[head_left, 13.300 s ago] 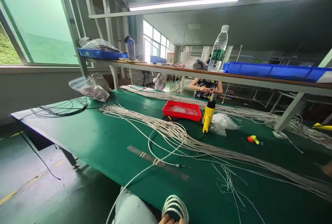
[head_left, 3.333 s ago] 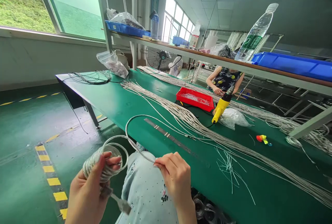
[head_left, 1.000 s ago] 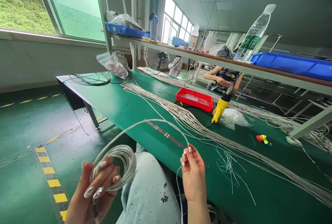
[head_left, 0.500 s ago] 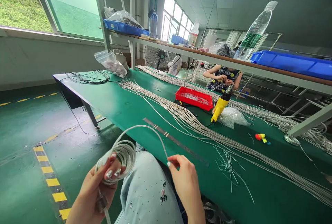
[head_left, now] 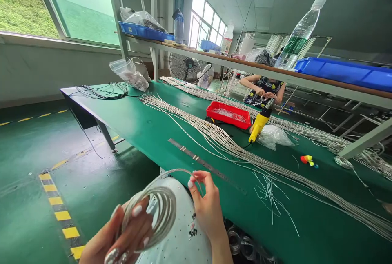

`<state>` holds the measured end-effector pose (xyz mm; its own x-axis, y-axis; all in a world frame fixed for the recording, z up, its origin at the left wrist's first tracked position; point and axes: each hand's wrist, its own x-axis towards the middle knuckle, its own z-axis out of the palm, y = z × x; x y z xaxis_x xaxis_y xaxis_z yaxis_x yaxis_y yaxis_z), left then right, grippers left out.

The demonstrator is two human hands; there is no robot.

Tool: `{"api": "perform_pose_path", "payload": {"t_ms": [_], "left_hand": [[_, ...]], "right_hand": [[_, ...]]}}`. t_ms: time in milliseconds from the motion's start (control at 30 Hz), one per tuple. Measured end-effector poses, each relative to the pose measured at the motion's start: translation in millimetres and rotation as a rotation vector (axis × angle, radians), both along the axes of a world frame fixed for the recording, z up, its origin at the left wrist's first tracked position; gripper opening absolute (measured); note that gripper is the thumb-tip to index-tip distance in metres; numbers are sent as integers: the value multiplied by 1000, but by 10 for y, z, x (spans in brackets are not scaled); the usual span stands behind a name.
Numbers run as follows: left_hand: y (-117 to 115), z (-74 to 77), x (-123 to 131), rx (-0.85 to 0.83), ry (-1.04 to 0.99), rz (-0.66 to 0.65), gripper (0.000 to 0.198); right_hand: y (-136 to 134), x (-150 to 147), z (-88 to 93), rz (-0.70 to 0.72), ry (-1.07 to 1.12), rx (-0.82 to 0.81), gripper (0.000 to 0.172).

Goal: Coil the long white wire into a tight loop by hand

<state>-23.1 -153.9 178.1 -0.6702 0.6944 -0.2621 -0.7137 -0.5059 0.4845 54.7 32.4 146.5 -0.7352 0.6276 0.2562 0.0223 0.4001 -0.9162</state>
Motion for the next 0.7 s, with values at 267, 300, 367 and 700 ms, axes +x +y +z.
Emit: {"api": "perform_pose_path", "payload": {"t_ms": [267, 300, 367, 700], "left_hand": [[72, 147, -192, -109, -46, 458, 35], [50, 119, -220, -211, 15, 460, 34], [7, 61, -253, -444, 165, 478, 36], [184, 203, 37, -926, 825, 172, 38]], "right_hand": [[50, -38, -72, -92, -77, -160, 23], [41, -28, -56, -120, -56, -76, 21], [31, 1, -22, -184, -2, 163, 19], [-232, 141, 302, 214, 212, 487, 18]]}}
